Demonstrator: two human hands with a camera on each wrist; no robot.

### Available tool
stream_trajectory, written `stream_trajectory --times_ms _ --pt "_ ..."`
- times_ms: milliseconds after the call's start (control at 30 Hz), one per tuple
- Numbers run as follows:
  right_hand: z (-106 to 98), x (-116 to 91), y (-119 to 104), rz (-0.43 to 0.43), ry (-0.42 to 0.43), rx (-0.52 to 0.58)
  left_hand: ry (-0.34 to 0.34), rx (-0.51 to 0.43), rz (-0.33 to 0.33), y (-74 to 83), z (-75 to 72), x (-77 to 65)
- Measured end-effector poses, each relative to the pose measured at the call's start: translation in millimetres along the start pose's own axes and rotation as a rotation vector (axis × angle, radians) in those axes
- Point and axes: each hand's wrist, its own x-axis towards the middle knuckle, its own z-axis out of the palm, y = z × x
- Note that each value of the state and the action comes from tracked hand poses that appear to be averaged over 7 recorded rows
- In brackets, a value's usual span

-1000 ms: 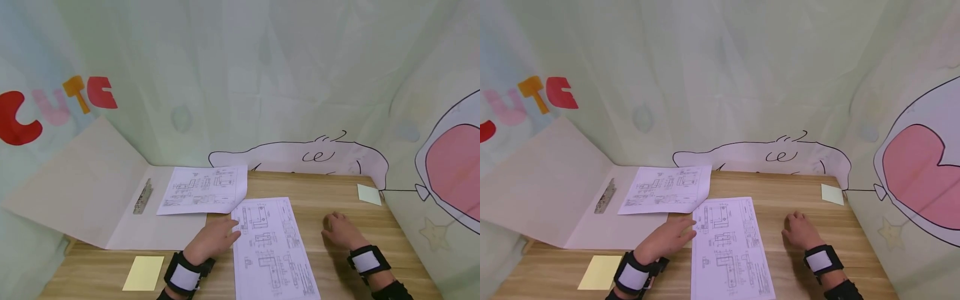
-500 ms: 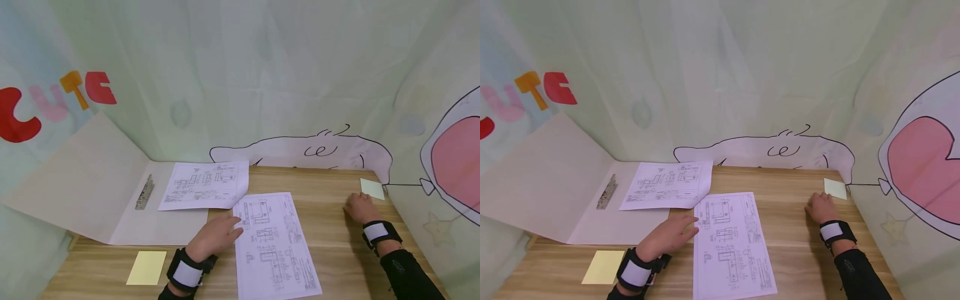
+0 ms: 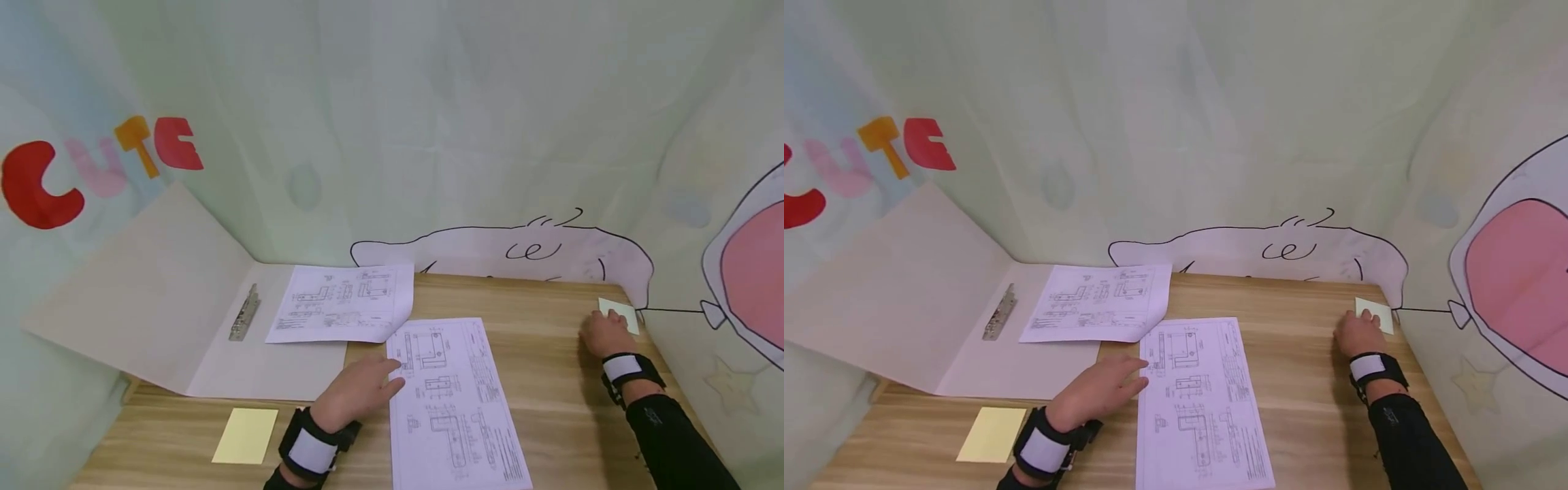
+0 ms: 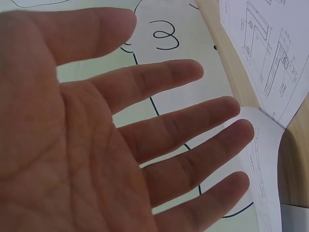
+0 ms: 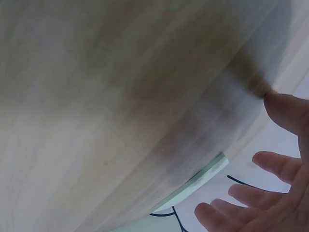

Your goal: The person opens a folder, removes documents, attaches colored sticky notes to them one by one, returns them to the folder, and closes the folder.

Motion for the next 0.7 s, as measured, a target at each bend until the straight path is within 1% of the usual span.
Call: stream_trajectory --times_ms 67,200,267,367,467,567,633,700 --pt "1.6 1.2 2.8 0.021 0.026 0.003 -0.005 0.01 0.002 2.3 2.4 0.2" --pt "3.8 2.8 8.0 0.113 0.036 0.023 -0.012 0.068 0.046 8.0 8.7 0.3" --pt "2.9 4.5 11.7 0.156 0.02 0.024 -0.025 0.09 0.068 11.7 11.1 0.3" --pt "2.6 6.4 19.4 0.223 -0.02 0.023 -0.048 0.093 0.084 17.1 14.2 -0.8" --pt "2.1 10.4 28.3 0.262 -0.083 0.054 -0.074 0.096 0.067 20.4 16.6 -2.2" --pt "0.6 16.0 38.4 0.239 -0.138 0.08 -0.093 0.098 0.041 22.1 17.7 -2.2" --pt "-2.2 19.5 43.9 0.194 -0.165 0.085 -0.106 0.095 0.028 23.1 17.1 -1.1" --pt "-5.4 22.6 47.2 0.152 -0.171 0.073 -0.108 0.094 0.03 24.3 15.8 0.1"
